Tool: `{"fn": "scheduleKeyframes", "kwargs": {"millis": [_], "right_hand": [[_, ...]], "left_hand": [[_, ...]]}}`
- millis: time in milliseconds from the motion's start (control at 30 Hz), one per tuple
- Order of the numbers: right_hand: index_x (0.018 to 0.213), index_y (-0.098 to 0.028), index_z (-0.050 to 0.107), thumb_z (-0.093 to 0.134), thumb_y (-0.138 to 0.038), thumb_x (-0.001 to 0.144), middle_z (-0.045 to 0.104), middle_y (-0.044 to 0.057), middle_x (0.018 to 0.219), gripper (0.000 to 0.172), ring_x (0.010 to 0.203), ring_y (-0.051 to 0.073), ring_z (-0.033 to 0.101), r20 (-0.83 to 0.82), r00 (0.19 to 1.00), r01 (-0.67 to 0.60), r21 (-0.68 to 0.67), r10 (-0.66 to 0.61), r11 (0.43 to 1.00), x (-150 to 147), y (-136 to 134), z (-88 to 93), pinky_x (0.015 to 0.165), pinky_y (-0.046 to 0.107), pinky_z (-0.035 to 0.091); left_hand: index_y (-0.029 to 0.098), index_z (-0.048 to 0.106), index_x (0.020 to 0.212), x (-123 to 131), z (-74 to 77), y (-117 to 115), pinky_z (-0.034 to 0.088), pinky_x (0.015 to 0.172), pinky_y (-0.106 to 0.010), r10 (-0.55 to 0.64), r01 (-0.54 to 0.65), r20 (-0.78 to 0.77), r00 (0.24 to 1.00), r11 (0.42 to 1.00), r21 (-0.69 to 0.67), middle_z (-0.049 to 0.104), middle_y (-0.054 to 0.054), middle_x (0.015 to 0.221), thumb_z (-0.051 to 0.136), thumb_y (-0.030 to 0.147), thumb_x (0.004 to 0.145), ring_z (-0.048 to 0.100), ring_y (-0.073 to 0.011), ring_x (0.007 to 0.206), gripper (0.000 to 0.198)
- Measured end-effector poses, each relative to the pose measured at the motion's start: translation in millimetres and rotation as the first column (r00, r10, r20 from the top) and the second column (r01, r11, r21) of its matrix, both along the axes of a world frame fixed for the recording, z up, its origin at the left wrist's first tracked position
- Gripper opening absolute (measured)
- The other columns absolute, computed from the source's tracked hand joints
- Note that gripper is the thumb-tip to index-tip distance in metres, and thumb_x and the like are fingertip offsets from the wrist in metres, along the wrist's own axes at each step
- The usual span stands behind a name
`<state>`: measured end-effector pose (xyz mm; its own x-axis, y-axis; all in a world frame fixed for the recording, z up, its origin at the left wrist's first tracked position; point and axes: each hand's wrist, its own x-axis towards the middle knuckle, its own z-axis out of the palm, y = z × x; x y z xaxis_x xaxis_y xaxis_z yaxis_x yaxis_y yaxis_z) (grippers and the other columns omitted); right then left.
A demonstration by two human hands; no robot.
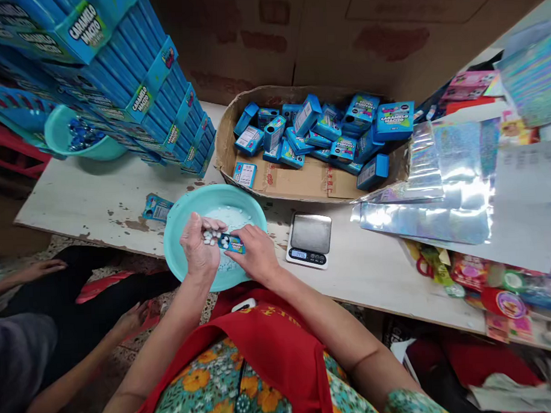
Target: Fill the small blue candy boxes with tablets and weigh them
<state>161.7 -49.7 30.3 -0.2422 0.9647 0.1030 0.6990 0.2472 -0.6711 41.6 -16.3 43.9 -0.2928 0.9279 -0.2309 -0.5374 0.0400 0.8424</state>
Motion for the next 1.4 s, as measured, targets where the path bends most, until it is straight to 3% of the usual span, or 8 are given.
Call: {"fn": "scheduleKeyframes", "kwargs": {"millis": [367, 467, 533, 633, 767, 967, 1200, 1400], "right_hand": [[0.101, -0.020, 0.064, 0.076, -0.038, 0.073, 0.065, 0.006, 0.090, 0.036, 0.088, 0.023, 0.059, -0.077, 0.997, 0.029, -0.031, -0.032, 0.999, 5, 1, 2.1, 0.079, 0.035, 0.048], [0.102, -0.021, 0.064, 0.075, -0.040, 0.074, 0.065, 0.004, 0.091, 0.036, 0.087, 0.020, 0.061, -0.200, 0.974, 0.106, -0.032, -0.110, 0.994, 27, -6, 15.9, 0.079, 0.033, 0.049], [0.103, -0.022, 0.064, 0.074, -0.041, 0.074, 0.065, 0.004, 0.093, 0.036, 0.086, 0.019, 0.061, -0.224, 0.953, 0.205, -0.018, -0.203, 0.979, 53, -14, 25.3, 0.078, 0.032, 0.049], [0.106, -0.024, 0.063, 0.071, -0.042, 0.077, 0.065, 0.004, 0.098, 0.035, 0.090, 0.020, 0.061, -0.163, 0.921, 0.364, 0.034, -0.354, 0.931, 101, -23, 23.8, 0.081, 0.033, 0.049], [0.105, -0.023, 0.063, 0.069, -0.044, 0.077, 0.065, 0.005, 0.098, 0.035, 0.093, 0.021, 0.061, -0.081, 0.889, 0.456, 0.082, -0.450, 0.886, 160, -28, -11.4, 0.084, 0.036, 0.049], [0.118, -0.022, 0.057, 0.070, -0.048, 0.074, 0.061, 0.008, 0.115, 0.053, 0.107, 0.024, 0.057, -0.212, 0.789, 0.582, -0.040, -0.576, 0.812, 191, -46, -44.5, 0.093, 0.042, 0.048], [0.118, -0.018, 0.057, 0.054, -0.055, 0.081, 0.060, 0.012, 0.122, 0.052, 0.103, 0.022, 0.059, -0.223, 0.347, 0.889, -0.233, -0.911, 0.395, 228, -121, -62.7, 0.088, 0.042, 0.049], [0.116, -0.016, 0.057, 0.064, -0.056, 0.072, 0.059, 0.015, 0.123, 0.059, 0.099, 0.024, 0.061, -0.183, 0.266, 0.920, -0.244, -0.946, 0.306, 249, -165, -71.8, 0.088, 0.044, 0.048]], "left_hand": [[0.017, 0.043, 0.057, -4, 6.4, 8, 0.027, 0.040, -0.018, 0.014, -0.011, 0.102, 0.995, 0.999, -0.033, 0.037, 0.005, 0.052, 0.056, 0.051, 0.084, 0.034, -0.0056, 0.041, 0.046], [0.019, 0.046, 0.060, -21, -7.7, 6, 0.032, 0.040, -0.018, -0.076, 0.065, -0.106, 0.991, 0.993, -0.100, 0.039, 0.004, 0.055, 0.042, 0.056, 0.088, 0.038, -0.0077, 0.043, 0.047], [0.019, 0.056, 0.065, -37, -26.8, -1, 0.044, 0.049, -0.022, -0.273, 0.197, -0.426, 0.863, 0.957, -0.214, 0.051, -0.001, 0.065, 0.037, 0.053, 0.089, 0.051, -0.0127, 0.057, 0.046], [0.015, 0.069, 0.085, -63, -61.2, -17, 0.050, 0.083, -0.032, -0.510, 0.345, -0.710, 0.486, 0.858, -0.381, 0.064, -0.012, 0.097, 0.058, 0.039, 0.078, 0.058, -0.0218, 0.097, 0.028], [0.018, 0.062, 0.119, -87, -92.0, -31, 0.045, 0.094, -0.043, -0.525, 0.356, -0.836, 0.159, 0.820, -0.448, 0.056, -0.014, 0.124, 0.060, 0.041, 0.077, 0.059, -0.0261, 0.101, 0.048], [0.018, 0.063, 0.114, -84, -97.2, -42, 0.050, 0.084, -0.037, -0.490, 0.417, -0.872, 0.026, 0.798, -0.436, 0.059, -0.010, 0.119, 0.047, 0.048, 0.085, 0.063, -0.0223, 0.090, 0.044], [0.022, 0.064, 0.116, -83, -104.0, -69, 0.048, 0.092, -0.040, -0.462, 0.261, -0.876, -0.138, 0.836, -0.482, 0.052, -0.010, 0.128, 0.039, 0.010, 0.081, 0.057, -0.0263, 0.110, 0.045], [0.015, 0.055, 0.127, -85, -107.4, -67, 0.038, 0.107, -0.044, -0.428, 0.369, -0.873, -0.232, 0.792, -0.486, 0.039, -0.015, 0.142, 0.045, 0.022, 0.085, 0.040, -0.0305, 0.132, 0.044]]}}
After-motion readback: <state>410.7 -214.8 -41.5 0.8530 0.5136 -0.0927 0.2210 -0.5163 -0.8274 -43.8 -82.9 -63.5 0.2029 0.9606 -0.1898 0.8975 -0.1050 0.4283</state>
